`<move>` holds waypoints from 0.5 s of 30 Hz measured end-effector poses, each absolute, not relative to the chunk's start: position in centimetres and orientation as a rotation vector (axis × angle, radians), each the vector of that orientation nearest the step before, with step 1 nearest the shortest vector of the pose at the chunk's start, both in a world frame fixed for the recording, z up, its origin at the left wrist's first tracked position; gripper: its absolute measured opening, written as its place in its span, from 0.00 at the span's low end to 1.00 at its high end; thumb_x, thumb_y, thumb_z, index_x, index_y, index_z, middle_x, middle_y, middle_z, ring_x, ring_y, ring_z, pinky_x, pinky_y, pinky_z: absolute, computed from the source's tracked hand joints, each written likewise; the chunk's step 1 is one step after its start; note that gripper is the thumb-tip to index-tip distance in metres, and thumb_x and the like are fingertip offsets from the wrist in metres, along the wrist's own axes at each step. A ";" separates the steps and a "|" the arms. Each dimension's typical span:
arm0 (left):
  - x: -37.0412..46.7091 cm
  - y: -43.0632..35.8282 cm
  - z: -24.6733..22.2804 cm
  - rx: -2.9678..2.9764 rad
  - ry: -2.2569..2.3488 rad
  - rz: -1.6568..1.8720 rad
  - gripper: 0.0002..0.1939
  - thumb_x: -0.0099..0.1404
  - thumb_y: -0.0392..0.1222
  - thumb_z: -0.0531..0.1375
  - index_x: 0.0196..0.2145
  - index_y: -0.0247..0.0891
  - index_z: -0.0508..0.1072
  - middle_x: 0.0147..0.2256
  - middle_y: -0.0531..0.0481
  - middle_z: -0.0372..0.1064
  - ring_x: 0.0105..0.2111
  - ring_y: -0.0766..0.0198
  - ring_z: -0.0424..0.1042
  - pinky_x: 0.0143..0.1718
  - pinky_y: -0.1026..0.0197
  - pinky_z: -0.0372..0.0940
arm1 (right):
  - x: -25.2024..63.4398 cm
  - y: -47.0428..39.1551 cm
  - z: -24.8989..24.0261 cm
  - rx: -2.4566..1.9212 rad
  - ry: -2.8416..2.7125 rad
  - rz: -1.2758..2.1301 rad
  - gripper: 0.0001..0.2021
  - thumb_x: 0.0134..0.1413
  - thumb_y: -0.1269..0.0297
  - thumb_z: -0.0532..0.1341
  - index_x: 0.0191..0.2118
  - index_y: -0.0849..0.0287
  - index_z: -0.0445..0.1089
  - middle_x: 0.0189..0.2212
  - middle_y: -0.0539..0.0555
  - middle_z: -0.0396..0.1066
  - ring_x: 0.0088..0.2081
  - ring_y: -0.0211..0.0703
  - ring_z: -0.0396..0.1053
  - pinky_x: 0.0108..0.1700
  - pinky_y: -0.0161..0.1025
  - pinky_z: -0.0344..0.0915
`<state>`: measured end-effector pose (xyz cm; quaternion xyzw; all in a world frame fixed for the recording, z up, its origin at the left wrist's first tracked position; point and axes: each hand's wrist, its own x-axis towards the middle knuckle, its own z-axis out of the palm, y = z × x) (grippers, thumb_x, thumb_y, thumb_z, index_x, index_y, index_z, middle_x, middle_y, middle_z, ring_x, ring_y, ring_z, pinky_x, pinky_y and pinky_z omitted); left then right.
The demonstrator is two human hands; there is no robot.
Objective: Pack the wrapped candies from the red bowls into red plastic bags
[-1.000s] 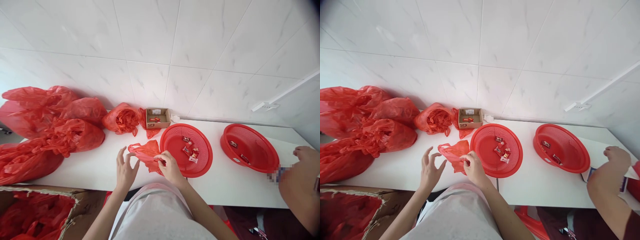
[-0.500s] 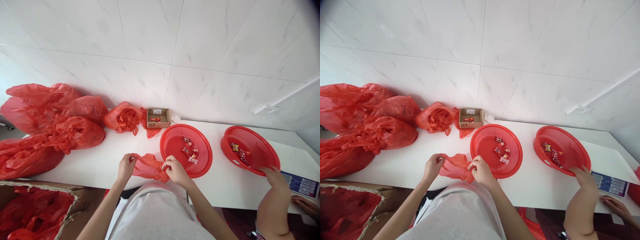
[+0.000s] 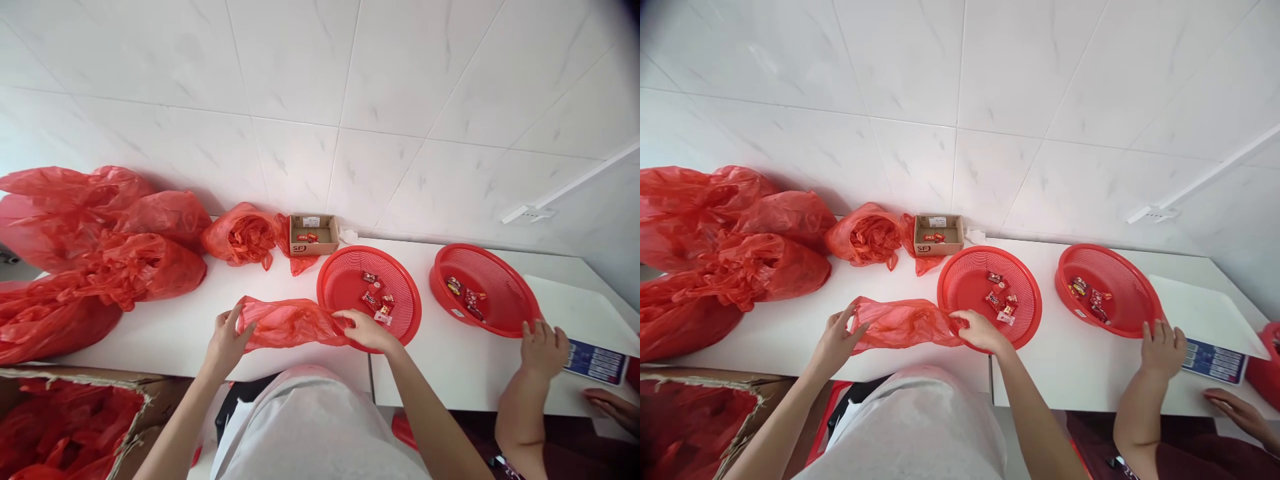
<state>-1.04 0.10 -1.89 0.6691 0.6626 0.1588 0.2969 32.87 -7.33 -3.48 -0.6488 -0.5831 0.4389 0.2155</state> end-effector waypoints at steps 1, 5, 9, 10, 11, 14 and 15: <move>-1.0 0.0 -1.6 1.767 1.768 0.433 0.35 0.62 0.59 0.53 0.63 0.45 0.58 0.52 0.41 0.59 0.23 0.67 0.66 0.40 0.52 0.67 | 33.9 -7.0 -3.8 -1.824 -1.578 1.221 0.19 0.54 0.70 0.57 0.51 0.49 0.72 0.51 0.53 0.71 0.51 0.46 0.69 0.50 0.40 0.64; -0.1 -0.3 0.4 1.671 1.700 0.469 0.37 0.61 0.63 0.54 0.64 0.48 0.57 0.55 0.41 0.62 0.23 0.68 0.64 0.37 0.55 0.67 | 37.5 -5.1 -5.9 -2.202 -1.323 0.970 0.16 0.58 0.64 0.57 0.51 0.57 0.70 0.51 0.60 0.70 0.52 0.50 0.68 0.50 0.42 0.63; 0.8 -0.4 2.6 1.402 1.561 0.528 0.38 0.62 0.66 0.51 0.65 0.48 0.56 0.34 0.50 0.72 0.20 0.67 0.60 0.25 0.63 0.62 | 38.2 -4.1 -8.3 -2.375 -1.214 0.815 0.25 0.53 0.69 0.60 0.58 0.64 0.63 0.57 0.70 0.62 0.60 0.61 0.58 0.55 0.51 0.58; 1.0 -0.4 2.9 1.341 1.548 0.552 0.40 0.61 0.67 0.51 0.65 0.46 0.56 0.28 0.52 0.70 0.19 0.67 0.59 0.22 0.64 0.59 | 38.0 -4.0 -8.8 -2.386 -1.203 0.795 0.25 0.52 0.70 0.61 0.57 0.64 0.64 0.57 0.70 0.62 0.60 0.63 0.57 0.55 0.52 0.57; 1.0 -0.5 3.1 1.293 1.539 0.575 0.42 0.60 0.68 0.51 0.65 0.44 0.56 0.24 0.54 0.67 0.18 0.67 0.57 0.21 0.64 0.57 | 37.8 -3.9 -9.1 -2.389 -1.194 0.782 0.23 0.52 0.71 0.60 0.56 0.64 0.65 0.57 0.71 0.63 0.60 0.63 0.57 0.54 0.53 0.57; 1.0 -0.6 3.1 1.214 1.522 0.622 0.44 0.59 0.70 0.50 0.65 0.40 0.57 0.20 0.55 0.65 0.16 0.68 0.53 0.18 0.64 0.53 | 37.4 -3.6 -9.2 -2.354 -1.159 0.769 0.17 0.53 0.71 0.59 0.50 0.64 0.69 0.50 0.69 0.69 0.54 0.59 0.65 0.51 0.50 0.61; 1.0 -0.7 3.0 1.198 1.517 0.627 0.44 0.59 0.71 0.50 0.65 0.40 0.58 0.21 0.54 0.66 0.15 0.69 0.52 0.18 0.64 0.53 | 37.4 -3.4 -8.8 -2.330 -1.143 0.768 0.15 0.54 0.70 0.58 0.49 0.64 0.69 0.47 0.67 0.71 0.51 0.57 0.67 0.49 0.48 0.62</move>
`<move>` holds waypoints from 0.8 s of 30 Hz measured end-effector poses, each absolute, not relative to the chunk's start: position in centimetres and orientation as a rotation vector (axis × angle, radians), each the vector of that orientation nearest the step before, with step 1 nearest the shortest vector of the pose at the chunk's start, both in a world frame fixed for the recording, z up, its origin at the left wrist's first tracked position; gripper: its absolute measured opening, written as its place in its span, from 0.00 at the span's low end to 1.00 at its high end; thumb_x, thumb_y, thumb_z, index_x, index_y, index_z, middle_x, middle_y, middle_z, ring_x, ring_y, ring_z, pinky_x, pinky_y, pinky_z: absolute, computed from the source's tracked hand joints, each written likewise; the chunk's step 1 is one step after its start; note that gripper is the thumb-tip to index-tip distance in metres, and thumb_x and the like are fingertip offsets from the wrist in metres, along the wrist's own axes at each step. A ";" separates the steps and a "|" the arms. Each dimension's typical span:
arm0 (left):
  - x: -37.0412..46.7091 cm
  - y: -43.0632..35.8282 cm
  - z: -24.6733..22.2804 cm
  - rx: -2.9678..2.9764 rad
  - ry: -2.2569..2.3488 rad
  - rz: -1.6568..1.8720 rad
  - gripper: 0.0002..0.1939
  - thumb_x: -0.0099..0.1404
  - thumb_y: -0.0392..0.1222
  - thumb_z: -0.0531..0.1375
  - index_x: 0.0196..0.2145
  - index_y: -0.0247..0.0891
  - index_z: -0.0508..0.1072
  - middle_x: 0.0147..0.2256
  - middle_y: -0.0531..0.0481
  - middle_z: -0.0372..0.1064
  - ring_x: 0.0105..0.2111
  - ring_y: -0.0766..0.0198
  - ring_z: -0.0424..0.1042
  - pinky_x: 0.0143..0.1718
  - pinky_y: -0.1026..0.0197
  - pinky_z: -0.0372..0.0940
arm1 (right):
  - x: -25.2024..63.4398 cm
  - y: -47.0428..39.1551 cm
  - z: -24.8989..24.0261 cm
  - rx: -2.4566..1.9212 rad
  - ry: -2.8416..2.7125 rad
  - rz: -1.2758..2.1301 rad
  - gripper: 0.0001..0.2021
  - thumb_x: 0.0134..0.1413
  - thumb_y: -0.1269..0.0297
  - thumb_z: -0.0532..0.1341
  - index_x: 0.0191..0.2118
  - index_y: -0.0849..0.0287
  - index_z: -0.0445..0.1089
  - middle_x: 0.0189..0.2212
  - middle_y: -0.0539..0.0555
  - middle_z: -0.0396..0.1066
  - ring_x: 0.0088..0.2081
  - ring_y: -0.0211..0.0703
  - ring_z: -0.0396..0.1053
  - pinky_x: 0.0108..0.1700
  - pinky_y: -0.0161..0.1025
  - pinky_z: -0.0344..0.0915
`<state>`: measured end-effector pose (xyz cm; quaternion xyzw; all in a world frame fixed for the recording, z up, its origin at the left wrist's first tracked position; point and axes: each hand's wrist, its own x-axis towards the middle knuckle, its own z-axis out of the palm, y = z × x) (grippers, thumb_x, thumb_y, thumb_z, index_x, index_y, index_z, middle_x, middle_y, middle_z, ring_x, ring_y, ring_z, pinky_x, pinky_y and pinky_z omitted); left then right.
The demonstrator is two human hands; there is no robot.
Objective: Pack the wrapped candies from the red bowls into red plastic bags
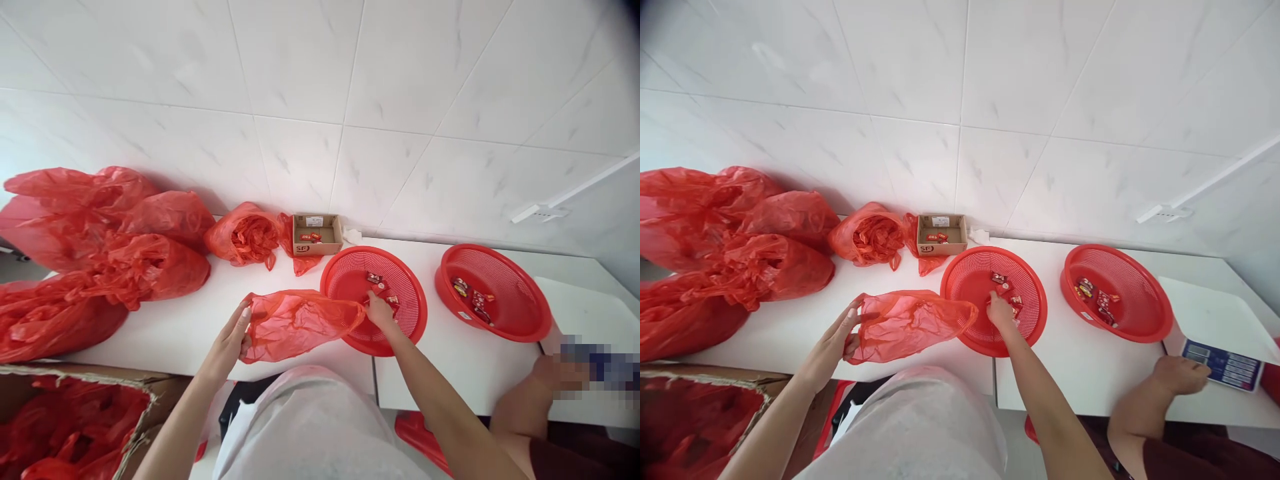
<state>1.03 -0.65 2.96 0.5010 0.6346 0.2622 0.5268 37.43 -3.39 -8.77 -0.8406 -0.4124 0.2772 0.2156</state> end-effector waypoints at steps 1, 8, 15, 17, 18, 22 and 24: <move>1.1 -0.7 2.8 1.182 1.511 0.624 0.44 0.59 0.71 0.50 0.64 0.41 0.58 0.22 0.53 0.68 0.15 0.69 0.52 0.18 0.64 0.52 | 37.5 -3.2 -8.1 -2.305 -1.128 0.765 0.14 0.56 0.68 0.58 0.48 0.63 0.69 0.45 0.65 0.72 0.48 0.55 0.69 0.47 0.46 0.64; 2.7 -1.5 2.5 1.047 1.365 0.573 0.41 0.61 0.67 0.52 0.65 0.44 0.55 0.42 0.44 0.74 0.18 0.74 0.52 0.18 0.66 0.53 | 32.7 -4.5 2.5 -1.638 -0.934 0.489 0.20 0.62 0.55 0.54 0.56 0.55 0.61 0.50 0.59 0.70 0.46 0.47 0.71 0.45 0.44 0.70; 4.0 -2.0 2.7 0.964 1.313 0.561 0.39 0.63 0.66 0.50 0.67 0.48 0.51 0.55 0.38 0.65 0.18 0.76 0.51 0.19 0.66 0.52 | 23.8 -5.7 -0.1 -1.619 -1.444 1.083 0.20 0.59 0.66 0.56 0.57 0.55 0.63 0.54 0.60 0.69 0.54 0.49 0.68 0.55 0.51 0.64; 3.8 -2.1 2.5 0.990 1.339 0.558 0.40 0.63 0.67 0.50 0.67 0.48 0.49 0.49 0.41 0.69 0.18 0.75 0.52 0.19 0.66 0.53 | 24.7 -5.6 -1.6 -1.645 -1.395 1.054 0.17 0.61 0.65 0.54 0.55 0.55 0.63 0.54 0.59 0.69 0.54 0.47 0.68 0.55 0.49 0.64; 3.6 -2.2 2.3 1.013 1.362 0.544 0.41 0.62 0.67 0.50 0.67 0.47 0.48 0.42 0.45 0.72 0.18 0.74 0.52 0.19 0.66 0.54 | 25.7 -5.6 -2.0 -1.630 -1.366 1.043 0.16 0.62 0.64 0.53 0.54 0.55 0.64 0.52 0.58 0.70 0.52 0.45 0.69 0.53 0.47 0.66; 2.9 -2.5 1.7 1.149 1.442 0.485 0.43 0.62 0.67 0.51 0.68 0.41 0.49 0.17 0.61 0.54 0.18 0.69 0.54 0.22 0.65 0.55 | 31.8 -5.3 -2.7 -1.849 -1.390 0.850 0.15 0.65 0.59 0.50 0.52 0.55 0.64 0.47 0.56 0.72 0.48 0.42 0.71 0.49 0.40 0.67; 2.6 -2.7 1.5 1.193 1.442 0.478 0.42 0.63 0.66 0.50 0.68 0.41 0.49 0.16 0.63 0.49 0.18 0.68 0.54 0.22 0.65 0.54 | 35.0 -5.5 -3.6 -2.252 -1.497 0.702 0.17 0.66 0.61 0.47 0.56 0.56 0.61 0.53 0.59 0.68 0.53 0.43 0.67 0.51 0.39 0.64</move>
